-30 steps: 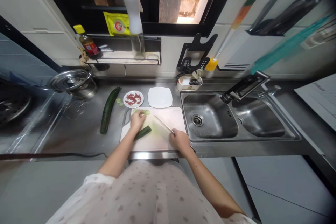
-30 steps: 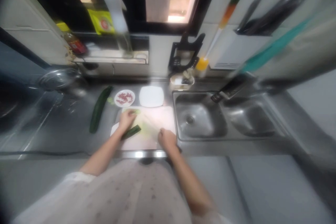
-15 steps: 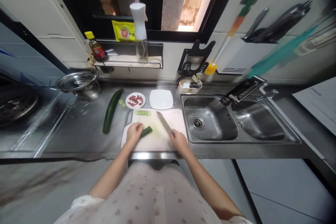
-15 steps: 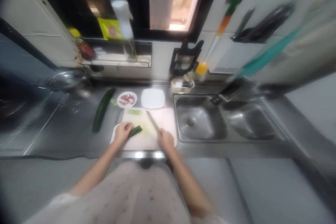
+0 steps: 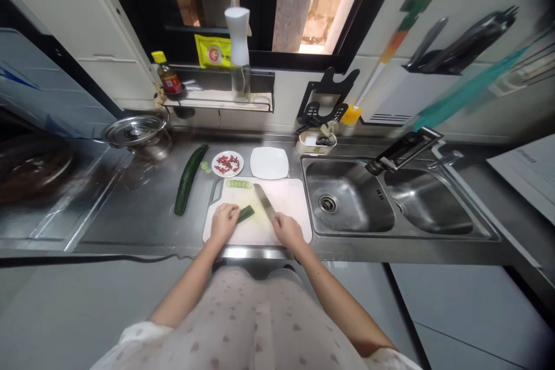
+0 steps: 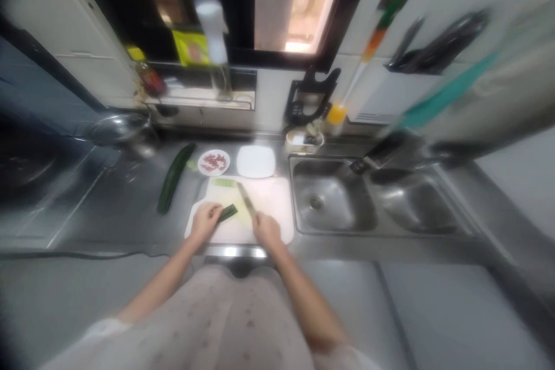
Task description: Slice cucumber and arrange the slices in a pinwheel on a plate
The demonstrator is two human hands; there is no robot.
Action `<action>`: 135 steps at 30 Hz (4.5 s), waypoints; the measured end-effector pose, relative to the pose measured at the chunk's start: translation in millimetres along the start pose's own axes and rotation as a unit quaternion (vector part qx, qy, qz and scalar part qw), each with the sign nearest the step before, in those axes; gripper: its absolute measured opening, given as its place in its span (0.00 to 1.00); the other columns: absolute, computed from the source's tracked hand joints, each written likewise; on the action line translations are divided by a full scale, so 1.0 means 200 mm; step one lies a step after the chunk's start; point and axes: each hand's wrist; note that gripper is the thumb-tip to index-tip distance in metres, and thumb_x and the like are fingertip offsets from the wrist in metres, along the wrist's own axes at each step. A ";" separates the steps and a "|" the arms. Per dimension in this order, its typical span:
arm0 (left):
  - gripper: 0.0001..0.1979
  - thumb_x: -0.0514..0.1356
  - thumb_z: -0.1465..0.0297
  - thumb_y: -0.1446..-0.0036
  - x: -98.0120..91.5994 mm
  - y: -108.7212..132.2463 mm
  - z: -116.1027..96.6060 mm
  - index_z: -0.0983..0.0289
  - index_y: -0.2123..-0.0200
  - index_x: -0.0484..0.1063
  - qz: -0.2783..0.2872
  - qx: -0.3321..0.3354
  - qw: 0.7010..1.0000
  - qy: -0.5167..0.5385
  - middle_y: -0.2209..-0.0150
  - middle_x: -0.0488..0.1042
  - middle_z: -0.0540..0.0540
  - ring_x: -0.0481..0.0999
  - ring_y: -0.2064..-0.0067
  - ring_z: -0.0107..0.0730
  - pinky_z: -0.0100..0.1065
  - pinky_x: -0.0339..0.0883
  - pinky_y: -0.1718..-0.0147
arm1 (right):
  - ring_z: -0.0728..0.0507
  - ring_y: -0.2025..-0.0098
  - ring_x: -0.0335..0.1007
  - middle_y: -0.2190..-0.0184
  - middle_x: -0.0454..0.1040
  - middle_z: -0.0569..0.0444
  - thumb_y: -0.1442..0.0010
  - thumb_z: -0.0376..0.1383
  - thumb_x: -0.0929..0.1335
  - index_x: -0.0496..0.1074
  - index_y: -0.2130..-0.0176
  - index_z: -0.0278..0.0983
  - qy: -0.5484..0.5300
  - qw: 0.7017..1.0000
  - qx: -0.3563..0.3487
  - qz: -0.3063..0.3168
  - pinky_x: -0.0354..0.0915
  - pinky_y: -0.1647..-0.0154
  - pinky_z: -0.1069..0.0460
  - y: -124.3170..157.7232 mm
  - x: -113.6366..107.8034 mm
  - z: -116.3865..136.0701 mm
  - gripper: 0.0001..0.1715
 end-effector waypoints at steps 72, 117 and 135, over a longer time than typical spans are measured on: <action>0.12 0.54 0.67 0.36 0.07 -0.04 -0.04 0.61 0.61 0.77 0.045 0.180 0.982 -0.024 0.65 0.74 0.55 0.70 0.62 0.34 0.35 0.65 0.61 | 0.41 0.55 0.74 0.61 0.76 0.43 0.37 0.28 0.59 0.70 0.54 0.34 0.114 0.989 -0.071 0.060 0.64 0.60 0.51 0.01 0.04 0.15 0.16; 0.11 0.54 0.67 0.36 0.08 -0.04 -0.03 0.62 0.61 0.77 0.040 0.193 0.980 -0.016 0.65 0.75 0.55 0.70 0.61 0.34 0.35 0.65 0.59 | 0.43 0.53 0.72 0.58 0.76 0.42 0.37 0.27 0.58 0.71 0.52 0.32 0.076 0.991 -0.092 0.061 0.64 0.54 0.53 -0.14 0.06 0.23 0.18; 0.11 0.54 0.67 0.36 0.09 -0.05 -0.02 0.62 0.61 0.77 0.040 0.195 0.980 -0.013 0.65 0.75 0.56 0.70 0.61 0.34 0.36 0.65 0.60 | 0.42 0.54 0.73 0.59 0.76 0.42 0.37 0.27 0.58 0.71 0.54 0.33 0.097 0.990 -0.087 0.046 0.64 0.57 0.52 -0.12 0.13 0.18 0.18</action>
Point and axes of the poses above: each hand's wrist, its own y-axis away from the middle knuckle, its own x-axis out of the palm, z = x × y
